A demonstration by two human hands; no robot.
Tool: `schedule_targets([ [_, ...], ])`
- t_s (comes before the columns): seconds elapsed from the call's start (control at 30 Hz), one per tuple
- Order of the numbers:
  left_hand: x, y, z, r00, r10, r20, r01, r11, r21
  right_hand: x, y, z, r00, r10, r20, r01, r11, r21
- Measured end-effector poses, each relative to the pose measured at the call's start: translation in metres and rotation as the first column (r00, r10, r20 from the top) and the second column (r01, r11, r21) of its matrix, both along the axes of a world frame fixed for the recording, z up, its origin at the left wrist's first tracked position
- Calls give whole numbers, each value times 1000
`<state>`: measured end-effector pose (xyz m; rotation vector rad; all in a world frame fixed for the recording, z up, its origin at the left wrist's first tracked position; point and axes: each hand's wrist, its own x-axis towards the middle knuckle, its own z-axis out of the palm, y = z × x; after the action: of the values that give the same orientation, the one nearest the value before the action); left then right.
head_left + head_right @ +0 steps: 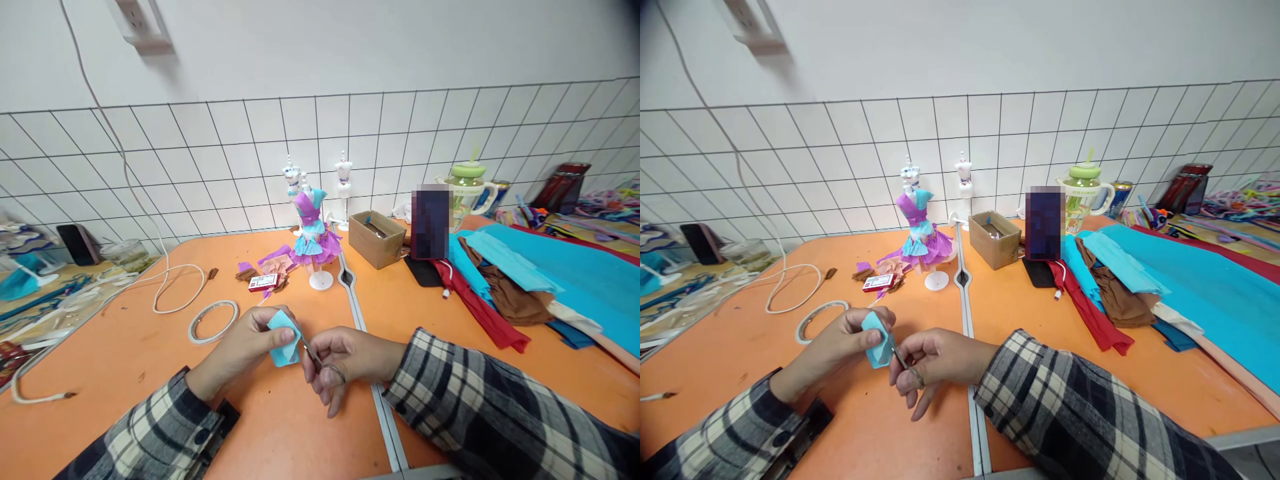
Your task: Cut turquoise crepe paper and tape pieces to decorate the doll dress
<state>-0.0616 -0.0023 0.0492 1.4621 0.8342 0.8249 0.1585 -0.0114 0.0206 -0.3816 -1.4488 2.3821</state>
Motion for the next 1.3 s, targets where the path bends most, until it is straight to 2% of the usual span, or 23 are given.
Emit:
schedule_targets([
  [0.1,3,-1,0,999,-29,-22,29,1000,-9,0,0,-1,999,29,-23,-29,1000,-6],
  [0.3,10,-6,-9,992,-81,101,91,991,-99,2,0,-1,996,55,-65,-56,998,-2],
  [0.6,9,-4,-11,992,21,128,-7,994,-110,2,2,-1,1000,5,-18,-4,998,61],
  [0.83,11,-6,-10,991,-22,133,39,991,-126,3,0,0,998,62,-26,-62,998,20],
  [1.1,17,-10,-13,983,-96,157,121,979,-162,2,0,-1,998,55,-20,-54,998,38],
  [1.3,14,-7,-11,990,-54,130,71,990,-125,2,0,2,1000,25,-10,-24,998,55],
])
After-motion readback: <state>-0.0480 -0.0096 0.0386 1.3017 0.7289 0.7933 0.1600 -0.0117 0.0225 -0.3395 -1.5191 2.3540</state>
